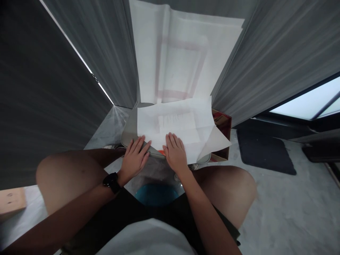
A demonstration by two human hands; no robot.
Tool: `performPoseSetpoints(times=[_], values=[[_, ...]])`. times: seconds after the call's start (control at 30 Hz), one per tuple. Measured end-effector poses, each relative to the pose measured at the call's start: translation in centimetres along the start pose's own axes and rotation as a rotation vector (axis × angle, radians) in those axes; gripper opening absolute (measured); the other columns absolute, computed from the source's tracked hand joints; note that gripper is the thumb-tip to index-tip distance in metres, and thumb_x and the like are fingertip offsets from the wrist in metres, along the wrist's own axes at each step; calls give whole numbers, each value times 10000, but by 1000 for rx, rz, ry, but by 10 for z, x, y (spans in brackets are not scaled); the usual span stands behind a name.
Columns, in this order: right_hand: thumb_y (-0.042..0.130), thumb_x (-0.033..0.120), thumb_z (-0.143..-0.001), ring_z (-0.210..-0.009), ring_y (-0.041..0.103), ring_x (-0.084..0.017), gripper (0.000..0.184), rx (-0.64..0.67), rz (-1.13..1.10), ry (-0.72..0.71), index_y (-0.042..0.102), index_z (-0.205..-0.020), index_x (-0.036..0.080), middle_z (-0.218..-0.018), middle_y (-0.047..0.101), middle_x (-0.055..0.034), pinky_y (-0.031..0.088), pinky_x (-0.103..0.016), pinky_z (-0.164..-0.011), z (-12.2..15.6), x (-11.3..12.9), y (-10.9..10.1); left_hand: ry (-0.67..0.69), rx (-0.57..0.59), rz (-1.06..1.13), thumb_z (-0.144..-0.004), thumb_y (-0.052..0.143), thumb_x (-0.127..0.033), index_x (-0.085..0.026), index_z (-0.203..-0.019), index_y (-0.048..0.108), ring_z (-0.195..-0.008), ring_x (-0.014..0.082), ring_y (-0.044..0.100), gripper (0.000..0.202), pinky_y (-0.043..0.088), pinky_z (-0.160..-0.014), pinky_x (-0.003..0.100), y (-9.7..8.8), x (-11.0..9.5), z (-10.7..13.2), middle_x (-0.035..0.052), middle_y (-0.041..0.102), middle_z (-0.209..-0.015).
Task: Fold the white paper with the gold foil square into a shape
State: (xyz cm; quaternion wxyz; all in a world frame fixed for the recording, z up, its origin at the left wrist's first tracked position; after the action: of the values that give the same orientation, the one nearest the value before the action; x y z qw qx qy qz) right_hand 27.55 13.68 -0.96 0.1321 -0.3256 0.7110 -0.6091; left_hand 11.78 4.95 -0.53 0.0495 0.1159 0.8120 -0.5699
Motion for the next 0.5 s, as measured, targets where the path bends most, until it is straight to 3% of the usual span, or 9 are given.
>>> performPoseSetpoints(times=[0.5], values=[[333, 386, -1105, -1570, 363, -268, 571, 74, -91, 63, 470, -1586, 113, -1668, 421, -144, 295, -495, -1295, -6, 3, -5, -6, 1, 18, -1087, 444, -308, -189, -1548, 532, -1567, 337, 365, 484, 267, -1280, 597, 1, 0, -4, 174, 406, -1671]])
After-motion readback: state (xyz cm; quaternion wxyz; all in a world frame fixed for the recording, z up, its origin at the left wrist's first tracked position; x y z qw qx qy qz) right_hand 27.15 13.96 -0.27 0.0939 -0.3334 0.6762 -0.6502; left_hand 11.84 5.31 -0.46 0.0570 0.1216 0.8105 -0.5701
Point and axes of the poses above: each hand's wrist, its own z-axis away from the middle knuckle, its own y-axis out of the palm, x = y × z, the point moved 8 cm from there along -z, towards the middle knuckle
